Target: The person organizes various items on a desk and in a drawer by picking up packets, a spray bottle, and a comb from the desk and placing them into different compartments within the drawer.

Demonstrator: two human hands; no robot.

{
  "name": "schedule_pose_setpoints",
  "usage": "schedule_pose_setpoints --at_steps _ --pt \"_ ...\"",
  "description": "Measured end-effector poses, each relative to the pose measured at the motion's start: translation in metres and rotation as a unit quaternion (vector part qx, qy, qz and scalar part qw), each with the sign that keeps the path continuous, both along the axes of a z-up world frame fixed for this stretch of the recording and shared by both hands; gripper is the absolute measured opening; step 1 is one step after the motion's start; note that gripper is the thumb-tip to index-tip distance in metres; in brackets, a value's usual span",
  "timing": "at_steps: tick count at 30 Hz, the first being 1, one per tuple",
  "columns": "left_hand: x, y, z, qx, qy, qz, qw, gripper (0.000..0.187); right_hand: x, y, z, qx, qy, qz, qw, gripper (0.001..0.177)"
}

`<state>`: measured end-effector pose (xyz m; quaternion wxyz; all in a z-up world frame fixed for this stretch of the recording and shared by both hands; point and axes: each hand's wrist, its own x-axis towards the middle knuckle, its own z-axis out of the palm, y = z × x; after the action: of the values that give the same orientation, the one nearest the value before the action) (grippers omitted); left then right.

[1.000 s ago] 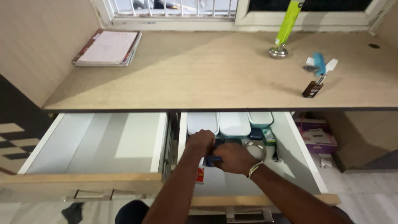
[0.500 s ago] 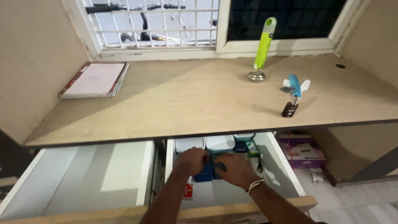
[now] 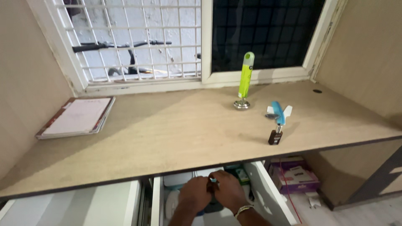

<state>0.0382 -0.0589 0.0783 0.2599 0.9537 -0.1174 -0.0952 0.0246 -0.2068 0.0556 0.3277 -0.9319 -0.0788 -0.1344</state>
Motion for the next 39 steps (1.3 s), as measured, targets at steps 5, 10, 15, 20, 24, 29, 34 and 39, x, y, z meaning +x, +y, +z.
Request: schedule_pose_setpoints --at_steps 5,10,15,20,24,29,34,39 --pt "0.01 -0.008 -0.028 0.016 -0.034 -0.03 0.999 0.024 0.011 -0.004 -0.001 0.01 -0.05 0.011 0.999 0.02" --pt "0.032 -0.022 -0.054 0.023 -0.019 0.007 1.0 0.029 0.026 -0.005 0.0 0.009 -0.072 0.022 0.997 0.018" --pt "0.048 -0.019 -0.05 0.02 0.012 -0.003 1.0 0.035 0.036 -0.009 0.005 0.015 0.0 0.018 1.0 0.014" --pt "0.068 -0.016 -0.064 0.024 -0.03 -0.022 0.999 0.039 0.05 -0.014 -0.008 0.035 -0.039 0.047 0.998 0.018" --pt "0.084 -0.017 -0.07 0.037 0.001 -0.047 0.998 0.039 0.061 -0.023 -0.012 0.003 -0.022 0.083 0.996 0.024" --pt "0.076 -0.018 -0.056 -0.021 -0.084 -0.059 0.995 0.052 0.051 -0.025 -0.002 0.018 -0.023 0.052 0.998 0.023" --pt "0.07 -0.025 -0.033 -0.025 -0.176 -0.093 0.98 0.018 0.05 -0.045 0.011 -0.036 -0.032 -0.017 0.999 0.03" --pt "0.071 -0.029 -0.011 -0.028 -0.239 -0.139 0.961 0.016 0.077 -0.073 -0.006 -0.108 -0.057 -0.021 0.992 0.049"
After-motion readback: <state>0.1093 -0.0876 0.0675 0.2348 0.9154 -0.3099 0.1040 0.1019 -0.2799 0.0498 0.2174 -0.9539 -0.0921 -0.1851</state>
